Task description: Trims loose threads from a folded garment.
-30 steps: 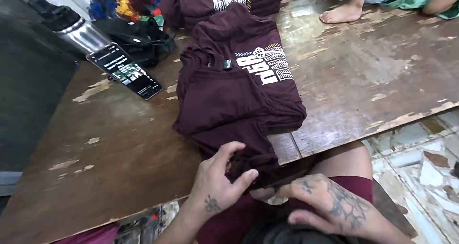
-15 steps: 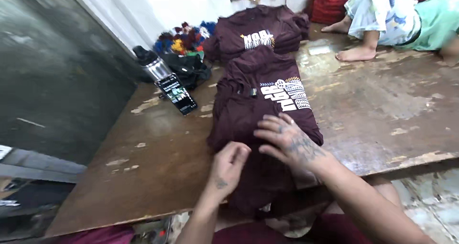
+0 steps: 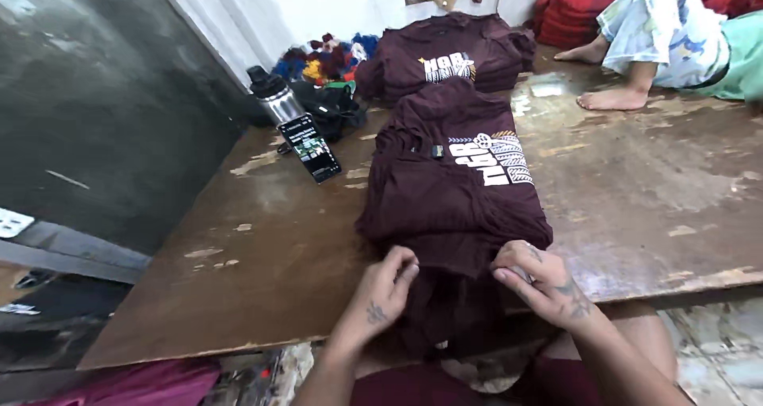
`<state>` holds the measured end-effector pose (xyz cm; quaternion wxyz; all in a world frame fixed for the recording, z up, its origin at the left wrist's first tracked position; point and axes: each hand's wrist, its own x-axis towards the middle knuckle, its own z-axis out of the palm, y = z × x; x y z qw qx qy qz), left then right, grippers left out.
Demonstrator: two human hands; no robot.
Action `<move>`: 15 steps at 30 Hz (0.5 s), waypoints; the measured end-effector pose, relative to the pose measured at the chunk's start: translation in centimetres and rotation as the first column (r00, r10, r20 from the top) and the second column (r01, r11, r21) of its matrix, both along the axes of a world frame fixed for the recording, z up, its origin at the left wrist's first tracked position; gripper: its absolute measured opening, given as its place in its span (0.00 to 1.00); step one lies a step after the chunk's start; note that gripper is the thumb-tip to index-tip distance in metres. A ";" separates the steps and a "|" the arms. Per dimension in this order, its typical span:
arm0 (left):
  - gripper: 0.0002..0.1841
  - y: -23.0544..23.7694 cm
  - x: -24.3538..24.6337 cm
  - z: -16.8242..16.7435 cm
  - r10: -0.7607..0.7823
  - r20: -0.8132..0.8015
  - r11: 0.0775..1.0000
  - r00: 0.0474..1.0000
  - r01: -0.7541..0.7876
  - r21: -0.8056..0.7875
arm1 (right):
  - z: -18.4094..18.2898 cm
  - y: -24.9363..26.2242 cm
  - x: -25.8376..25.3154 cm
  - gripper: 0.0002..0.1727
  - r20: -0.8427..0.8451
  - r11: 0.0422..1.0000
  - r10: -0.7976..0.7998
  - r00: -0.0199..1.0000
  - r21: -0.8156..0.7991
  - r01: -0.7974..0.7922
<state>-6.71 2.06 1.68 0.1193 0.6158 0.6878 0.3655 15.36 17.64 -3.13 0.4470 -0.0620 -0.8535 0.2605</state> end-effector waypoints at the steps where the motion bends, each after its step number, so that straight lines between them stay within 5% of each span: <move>1: 0.11 0.2 -0.7 0.5 -0.046 0.047 0.998 0.998 0.047 -0.034 | -0.1 -0.2 0.5 0.19 0.008 1.000 -0.011 1.000 -0.016 0.012; 3: 0.12 0.0 -2.2 1.8 -0.198 0.071 0.949 0.978 0.209 -0.234 | -0.2 -0.7 1.1 0.20 0.044 0.998 -0.055 0.997 -0.026 0.057; 5: 0.14 0.1 -2.0 3.2 -0.234 -0.009 0.859 0.972 0.203 -0.470 | -0.2 -1.3 1.7 0.24 0.104 0.996 -0.081 0.991 -0.017 0.083; 8: 0.15 -0.5 -0.5 2.2 -0.104 -0.140 0.965 0.985 0.066 -0.254 | -0.2 -1.9 2.0 0.27 0.171 0.996 -0.085 0.982 0.037 0.080; 11: 0.24 -1.9 0.9 -1.2 -0.196 -0.041 0.968 0.980 0.187 -0.169 | -0.7 -2.3 2.2 0.21 0.200 0.993 -0.095 0.975 0.083 0.079; 15: 0.09 -2.5 1.6 -3.1 -0.181 -0.090 0.980 0.979 0.172 -0.100 | -1.2 -2.4 1.8 0.20 0.170 0.996 -0.066 0.983 0.073 0.055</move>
